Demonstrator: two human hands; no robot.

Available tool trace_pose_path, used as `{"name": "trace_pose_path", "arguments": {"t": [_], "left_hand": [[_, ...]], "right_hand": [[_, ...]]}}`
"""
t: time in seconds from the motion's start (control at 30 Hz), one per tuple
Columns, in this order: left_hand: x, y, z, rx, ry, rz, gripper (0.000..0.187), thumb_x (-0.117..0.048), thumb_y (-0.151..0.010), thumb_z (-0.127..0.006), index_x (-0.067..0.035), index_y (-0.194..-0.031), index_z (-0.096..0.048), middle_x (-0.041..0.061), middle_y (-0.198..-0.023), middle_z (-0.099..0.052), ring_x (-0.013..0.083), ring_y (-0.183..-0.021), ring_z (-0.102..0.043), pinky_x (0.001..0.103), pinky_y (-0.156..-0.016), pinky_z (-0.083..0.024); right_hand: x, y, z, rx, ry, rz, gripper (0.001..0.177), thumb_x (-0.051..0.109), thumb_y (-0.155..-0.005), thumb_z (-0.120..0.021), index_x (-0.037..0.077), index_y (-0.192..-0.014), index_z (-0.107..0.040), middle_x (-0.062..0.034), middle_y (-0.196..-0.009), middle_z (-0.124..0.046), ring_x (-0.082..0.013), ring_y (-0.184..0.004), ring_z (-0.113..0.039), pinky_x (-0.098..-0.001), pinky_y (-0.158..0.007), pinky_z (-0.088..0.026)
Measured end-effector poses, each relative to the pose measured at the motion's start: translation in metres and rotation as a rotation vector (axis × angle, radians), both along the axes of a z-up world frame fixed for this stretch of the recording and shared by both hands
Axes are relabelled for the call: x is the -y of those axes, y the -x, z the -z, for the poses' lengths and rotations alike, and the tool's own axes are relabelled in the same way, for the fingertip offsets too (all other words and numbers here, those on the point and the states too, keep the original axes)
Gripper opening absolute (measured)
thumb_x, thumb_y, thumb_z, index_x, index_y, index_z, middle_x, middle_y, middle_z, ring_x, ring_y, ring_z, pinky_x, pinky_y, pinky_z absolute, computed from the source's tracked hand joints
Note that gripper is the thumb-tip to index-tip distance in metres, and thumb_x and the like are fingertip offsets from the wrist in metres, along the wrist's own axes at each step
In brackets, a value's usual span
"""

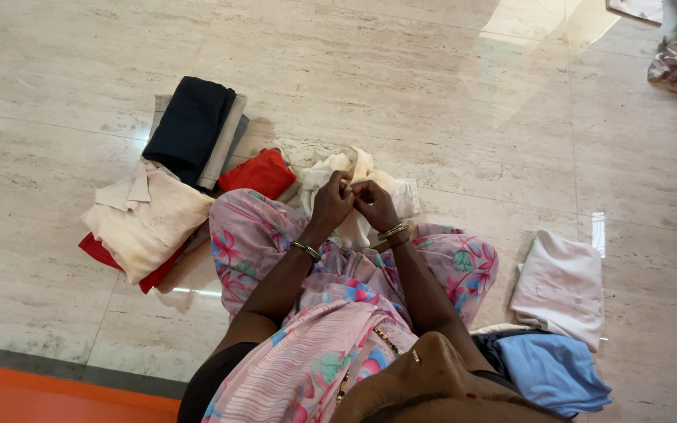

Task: The person sits on the floor and folds a white shirt by hand. They smooth the fabric, fold the sleeves inward, fold the shirt in half, and then fold it again into a compact rectangle. Other folded clothes are visible nearby.

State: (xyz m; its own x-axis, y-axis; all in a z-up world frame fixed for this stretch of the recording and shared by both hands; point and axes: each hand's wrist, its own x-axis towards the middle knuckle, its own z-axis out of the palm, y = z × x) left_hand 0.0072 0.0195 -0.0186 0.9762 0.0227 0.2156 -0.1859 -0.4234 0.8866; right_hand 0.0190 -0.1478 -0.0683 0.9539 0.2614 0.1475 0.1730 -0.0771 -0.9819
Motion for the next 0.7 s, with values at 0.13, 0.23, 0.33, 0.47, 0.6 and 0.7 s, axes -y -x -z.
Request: {"name": "trace_pose_path", "arguments": {"t": [0.13, 0.23, 0.33, 0.47, 0.6, 0.7], "left_hand": [[-0.001, -0.001, 0.008, -0.051, 0.032, 0.004, 0.032, -0.009, -0.085, -0.069, -0.011, -0.115, -0.059, 0.011, -0.077, -0.071, 0.0301, -0.072, -0.072, 0.041, -0.063, -0.055], [0.001, -0.001, 0.014, -0.102, 0.086, 0.018, 0.032, -0.01, -0.087, -0.069, -0.011, -0.117, -0.059, 0.01, -0.078, -0.071, 0.0256, -0.071, -0.072, 0.038, -0.064, -0.055], [0.002, -0.002, 0.018, -0.117, 0.145, 0.035, 0.031, -0.011, -0.09, -0.069, -0.011, -0.119, -0.06, 0.009, -0.083, -0.071, 0.0212, -0.074, -0.071, 0.035, -0.066, -0.056], [0.002, -0.001, 0.017, -0.156, 0.192, 0.039, 0.032, -0.011, -0.09, -0.07, -0.01, -0.12, -0.06, 0.007, -0.082, -0.069, 0.0187, -0.073, -0.069, 0.034, -0.065, -0.055], [-0.002, 0.002, 0.012, -0.153, 0.164, 0.035, 0.035, -0.008, -0.086, -0.07, -0.009, -0.12, -0.061, 0.007, -0.077, -0.065, 0.0196, -0.068, -0.066, 0.034, -0.064, -0.053], [-0.003, 0.002, 0.013, -0.131, 0.194, 0.059, 0.03, -0.006, -0.089, -0.066, -0.008, -0.119, -0.063, 0.008, -0.081, -0.067, 0.0191, -0.072, -0.067, 0.033, -0.067, -0.054]], "right_hand": [[0.001, 0.002, -0.005, -0.012, 0.021, 0.003, 0.019, 0.002, -0.092, -0.071, 0.003, -0.107, -0.061, -0.0031, -0.1, -0.07, -0.0081, -0.089, -0.066, -0.0252, -0.08, -0.056], [0.004, 0.002, -0.006, -0.023, 0.026, 0.006, 0.018, 0.001, -0.091, -0.071, 0.003, -0.107, -0.061, -0.0031, -0.098, -0.069, -0.008, -0.086, -0.064, -0.0251, -0.078, -0.055], [0.007, 0.001, -0.004, -0.03, 0.012, -0.013, 0.017, 0.001, -0.091, -0.069, 0.003, -0.106, -0.06, -0.0024, -0.099, -0.068, -0.0073, -0.087, -0.063, -0.0246, -0.079, -0.054], [0.009, 0.0, 0.003, -0.035, -0.002, -0.025, 0.015, 0.0, -0.092, -0.067, 0.004, -0.103, -0.06, -0.0026, -0.098, -0.067, -0.007, -0.09, -0.064, -0.0247, -0.081, -0.055], [0.006, 0.001, 0.008, -0.049, 0.022, 0.005, 0.013, 0.002, -0.094, -0.069, 0.003, -0.103, -0.06, -0.002, -0.096, -0.065, -0.0068, -0.085, -0.062, -0.0239, -0.078, -0.054], [0.001, 0.001, 0.006, -0.051, -0.001, 0.07, 0.014, 0.006, -0.096, -0.072, 0.003, -0.104, -0.061, -0.0011, -0.094, -0.066, -0.0056, -0.085, -0.061, -0.023, -0.076, -0.053]]}}
